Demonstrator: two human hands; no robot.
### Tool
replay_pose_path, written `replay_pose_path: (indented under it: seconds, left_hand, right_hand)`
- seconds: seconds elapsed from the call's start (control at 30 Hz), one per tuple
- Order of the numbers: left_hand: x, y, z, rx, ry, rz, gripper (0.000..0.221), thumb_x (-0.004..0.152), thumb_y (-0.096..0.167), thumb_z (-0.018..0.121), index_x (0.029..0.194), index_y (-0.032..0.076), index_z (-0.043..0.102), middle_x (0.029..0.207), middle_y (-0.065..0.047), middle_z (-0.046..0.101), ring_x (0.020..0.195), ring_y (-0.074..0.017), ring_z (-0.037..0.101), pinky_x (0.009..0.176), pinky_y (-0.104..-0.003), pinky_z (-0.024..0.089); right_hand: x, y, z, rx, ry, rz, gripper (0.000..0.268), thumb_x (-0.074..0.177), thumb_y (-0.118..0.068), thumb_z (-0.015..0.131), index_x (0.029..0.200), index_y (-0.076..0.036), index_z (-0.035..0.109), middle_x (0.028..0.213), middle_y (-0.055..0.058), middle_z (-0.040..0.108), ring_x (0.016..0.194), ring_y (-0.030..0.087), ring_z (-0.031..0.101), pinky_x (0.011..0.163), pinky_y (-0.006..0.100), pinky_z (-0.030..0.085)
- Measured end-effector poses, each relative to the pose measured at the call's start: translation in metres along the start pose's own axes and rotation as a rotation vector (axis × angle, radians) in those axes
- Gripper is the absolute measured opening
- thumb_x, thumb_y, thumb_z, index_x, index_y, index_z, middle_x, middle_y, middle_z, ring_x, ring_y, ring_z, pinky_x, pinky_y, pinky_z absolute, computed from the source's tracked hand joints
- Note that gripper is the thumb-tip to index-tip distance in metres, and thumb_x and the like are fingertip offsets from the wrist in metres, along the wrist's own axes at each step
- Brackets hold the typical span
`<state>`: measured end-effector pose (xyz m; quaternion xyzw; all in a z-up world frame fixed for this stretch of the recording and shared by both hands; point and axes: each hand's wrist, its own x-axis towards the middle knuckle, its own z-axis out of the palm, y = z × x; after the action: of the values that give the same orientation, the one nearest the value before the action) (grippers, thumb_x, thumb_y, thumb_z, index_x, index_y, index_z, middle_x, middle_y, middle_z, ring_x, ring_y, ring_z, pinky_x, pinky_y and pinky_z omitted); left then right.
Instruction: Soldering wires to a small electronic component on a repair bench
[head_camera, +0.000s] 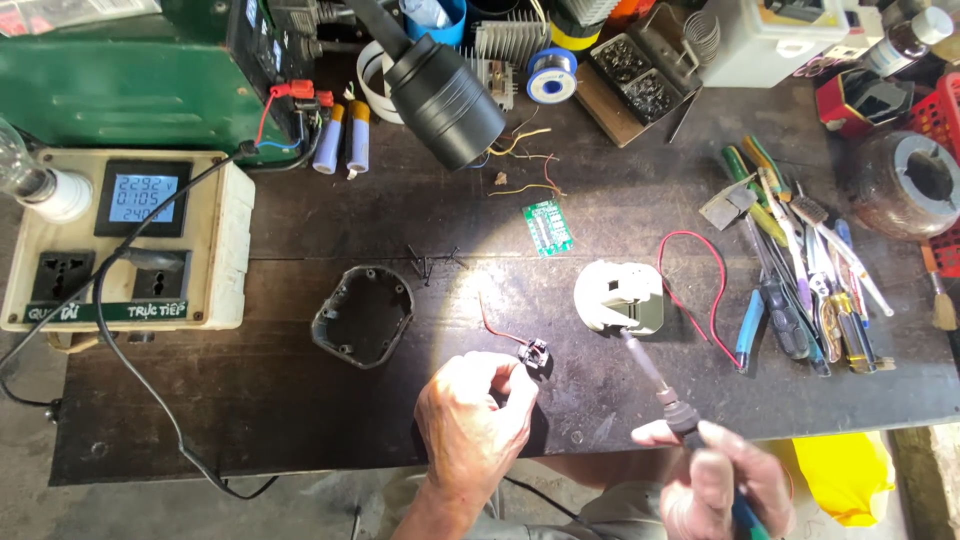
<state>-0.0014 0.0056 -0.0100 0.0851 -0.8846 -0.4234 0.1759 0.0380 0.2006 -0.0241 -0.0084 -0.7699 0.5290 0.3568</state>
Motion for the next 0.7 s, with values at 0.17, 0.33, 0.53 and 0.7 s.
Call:
replay_pose_path:
  seconds: [0.17,0.33,0.53,0.7]
  left_hand:
    - [0.001,-0.001,0.001,0.021,-0.016,-0.065,0.008,0.072,0.022,0.069,0.064,0.021,0.066,0.055,0.006,0.062,0.049,-0.0219,0.058,0.054,-0.039,0.048]
    - [0.004,0.001,-0.003,0.03,-0.076,-0.117,0.014,0.075,0.03,0.072,0.063,0.024,0.067,0.056,0.009,0.066,0.05,-0.0206,0.062,0.055,-0.038,0.049]
    - [0.006,0.003,-0.006,0.036,-0.117,-0.148,0.018,0.075,0.033,0.072,0.061,0.023,0.066,0.053,0.007,0.064,0.047,-0.0218,0.06,0.055,-0.039,0.049]
    - [0.008,0.003,-0.004,0.067,-0.097,-0.125,0.018,0.074,0.032,0.071,0.059,0.024,0.064,0.056,0.007,0.066,0.048,-0.0231,0.061,0.054,-0.042,0.048]
  right_hand:
    - [0.038,-0.017,-0.022,0.359,-0.158,1.387,0.039,0.099,-0.005,0.042,0.118,0.024,0.06,0.123,0.028,0.07,0.031,0.009,0.019,0.028,0.025,0.01]
    - [0.01,-0.016,0.023,0.133,-0.211,-0.117,0.024,0.093,-0.018,0.065,0.106,0.002,0.064,0.091,0.025,0.075,0.08,0.025,0.079,0.08,0.028,0.063]
    - [0.017,0.001,0.029,-0.019,-0.377,-0.229,0.05,0.076,-0.016,0.087,0.118,-0.004,0.063,0.113,0.016,0.076,0.099,0.017,0.079,0.096,0.026,0.061]
    - [0.019,-0.011,0.055,-0.099,-0.365,-0.212,0.05,0.075,-0.017,0.09,0.119,-0.009,0.066,0.123,0.012,0.075,0.114,0.02,0.075,0.109,0.028,0.055]
